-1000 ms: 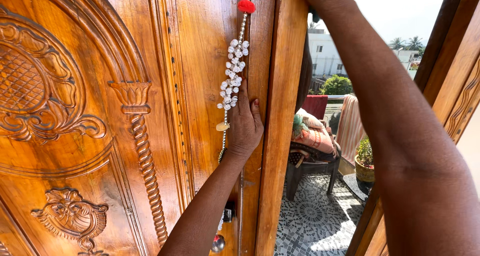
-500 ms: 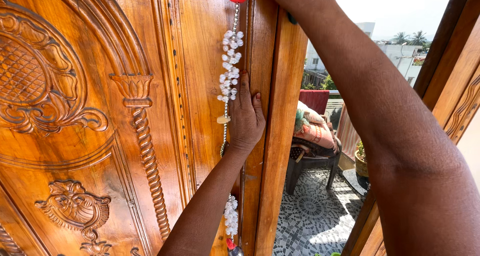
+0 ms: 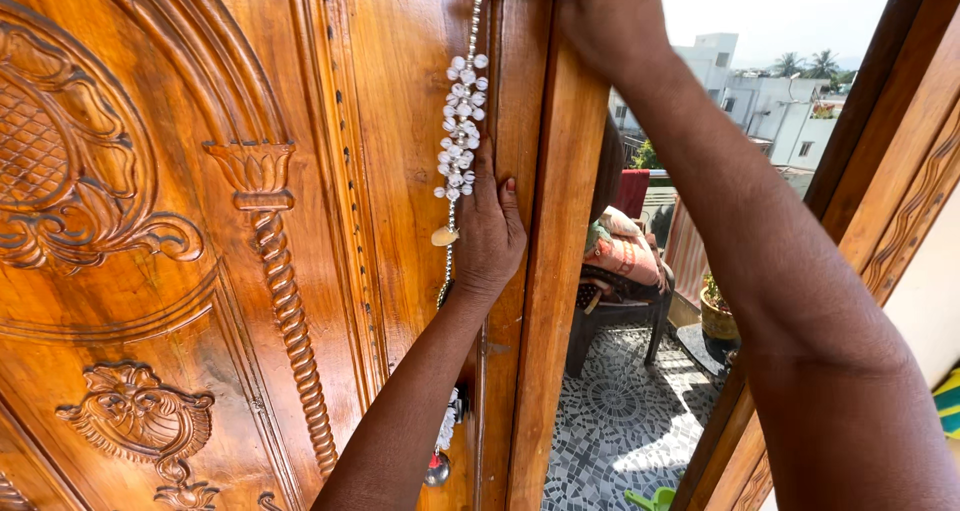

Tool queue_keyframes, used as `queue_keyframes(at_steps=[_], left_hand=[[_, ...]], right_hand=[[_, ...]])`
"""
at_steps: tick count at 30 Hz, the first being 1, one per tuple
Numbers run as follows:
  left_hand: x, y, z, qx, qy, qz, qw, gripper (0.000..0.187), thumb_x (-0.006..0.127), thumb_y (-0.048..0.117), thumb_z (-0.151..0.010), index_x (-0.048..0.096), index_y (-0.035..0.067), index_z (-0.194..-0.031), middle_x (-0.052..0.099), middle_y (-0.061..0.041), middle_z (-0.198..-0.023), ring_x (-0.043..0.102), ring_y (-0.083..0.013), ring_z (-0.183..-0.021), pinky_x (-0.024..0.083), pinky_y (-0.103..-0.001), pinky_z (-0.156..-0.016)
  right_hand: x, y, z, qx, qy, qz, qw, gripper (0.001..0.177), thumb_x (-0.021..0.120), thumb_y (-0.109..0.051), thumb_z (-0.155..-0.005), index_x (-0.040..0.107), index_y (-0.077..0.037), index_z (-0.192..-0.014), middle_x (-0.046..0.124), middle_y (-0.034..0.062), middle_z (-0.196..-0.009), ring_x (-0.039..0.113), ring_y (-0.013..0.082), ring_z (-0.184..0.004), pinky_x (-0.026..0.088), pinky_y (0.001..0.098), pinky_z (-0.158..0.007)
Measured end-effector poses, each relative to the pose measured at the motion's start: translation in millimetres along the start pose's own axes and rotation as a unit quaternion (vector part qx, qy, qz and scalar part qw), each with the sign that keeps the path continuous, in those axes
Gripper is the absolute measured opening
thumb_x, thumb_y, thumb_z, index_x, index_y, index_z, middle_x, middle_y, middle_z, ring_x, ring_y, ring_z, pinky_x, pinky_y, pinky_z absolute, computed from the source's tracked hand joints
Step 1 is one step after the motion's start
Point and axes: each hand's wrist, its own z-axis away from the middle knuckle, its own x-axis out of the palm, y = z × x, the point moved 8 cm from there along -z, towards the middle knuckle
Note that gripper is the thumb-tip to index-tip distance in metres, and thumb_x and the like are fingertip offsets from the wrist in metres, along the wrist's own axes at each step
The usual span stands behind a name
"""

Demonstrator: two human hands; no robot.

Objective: The person wipes a carved wooden door and its glass panels with a cloth after applying liquid from a spray bottle.

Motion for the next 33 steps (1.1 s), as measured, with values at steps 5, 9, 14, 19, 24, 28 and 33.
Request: queue_keyframes(at_steps=[5,9,14,19,24,28,33], left_hand=[[-8.2,10.8,-0.9,0.046,0.035,-0.018,0.998,0.053,0.045,0.016,-0.114,0.026,0.001,-0.162,0.049,-0.032,-0.151,0.055,-0.0476,-0.137,0.044,-0.054,-0.116],[2.0,-3.6,-1.5,-0.052,-0.035,0.027,0.998,0.055,0.044,0.017,-0.111,0.027,0.001,-0.16,0.052,-0.029,-0.149,0.06,-0.0425,-0.127,0.046,-0.051,-0.11],[-4.9,1.0,2.3,0.024,0.03,-0.026,0.999,0.05,0.042,0.015,-0.115,0.028,0.0,-0.16,0.048,-0.032,-0.152,0.053,-0.0451,-0.138,0.042,-0.053,-0.117],[3.5,-15.2,1.4,-0.095,-0.036,0.039,0.994,0.054,0.04,0.017,-0.111,0.029,0.001,-0.161,0.058,-0.027,-0.139,0.062,-0.0392,-0.118,0.046,-0.051,-0.11],[-5.2,-3.4,3.0,-0.01,0.025,0.011,1.0,0.05,0.042,0.017,-0.114,0.032,-0.001,-0.159,0.055,-0.03,-0.144,0.059,-0.0402,-0.128,0.045,-0.051,-0.111],[-7.8,-4.3,1.2,-0.012,0.034,0.013,0.999,0.048,0.042,0.019,-0.115,0.033,0.0,-0.159,0.06,-0.028,-0.14,0.061,-0.0377,-0.123,0.045,-0.05,-0.109],[2.2,-21.8,4.4,-0.176,-0.077,0.036,0.981,0.055,0.043,0.023,-0.109,0.033,0.004,-0.16,0.069,-0.023,-0.096,0.064,-0.0337,-0.094,0.048,-0.048,-0.098]], right_hand=[[-56.1,-65.2,71.1,-0.195,0.063,-0.024,0.978,0.036,0.068,0.007,-0.101,0.075,-0.018,-0.125,0.055,0.008,-0.128,0.049,0.0285,-0.13,0.055,0.0372,-0.107],[-75.8,-34.9,65.4,-0.077,0.093,-0.056,0.991,0.05,0.058,0.018,-0.093,0.073,-0.013,-0.129,0.056,0.0104,-0.134,0.05,0.0288,-0.129,0.053,0.0394,-0.108],[-41.0,-64.5,88.5,-0.05,0.127,0.0,0.991,0.043,0.069,0.006,-0.1,0.077,-0.023,-0.132,0.057,0.0032,-0.132,0.049,0.0246,-0.122,0.05,0.0363,-0.103],[-33.8,-80.3,164.5,-0.087,0.038,-0.027,0.995,0.025,0.078,-0.004,-0.085,0.07,-0.018,-0.104,0.059,0.0093,-0.132,0.048,0.0309,-0.123,0.048,0.042,-0.103],[-40.0,-46.9,144.5,0.047,0.081,-0.053,0.994,0.051,0.067,0.015,-0.089,0.074,-0.016,-0.129,0.055,0.0085,-0.139,0.046,0.0293,-0.129,0.047,0.0417,-0.104],[-27.7,-97.0,158.9,-0.007,0.081,-0.019,0.997,0.039,0.071,0.009,-0.09,0.076,-0.018,-0.118,0.056,0.0037,-0.136,0.046,0.0286,-0.126,0.047,0.0424,-0.103],[-34.0,-126.8,215.4,-0.046,0.011,-0.057,0.997,0.031,0.071,0.006,-0.087,0.074,-0.015,-0.111,0.056,0.0092,-0.136,0.046,0.0307,-0.125,0.049,0.0406,-0.102]])
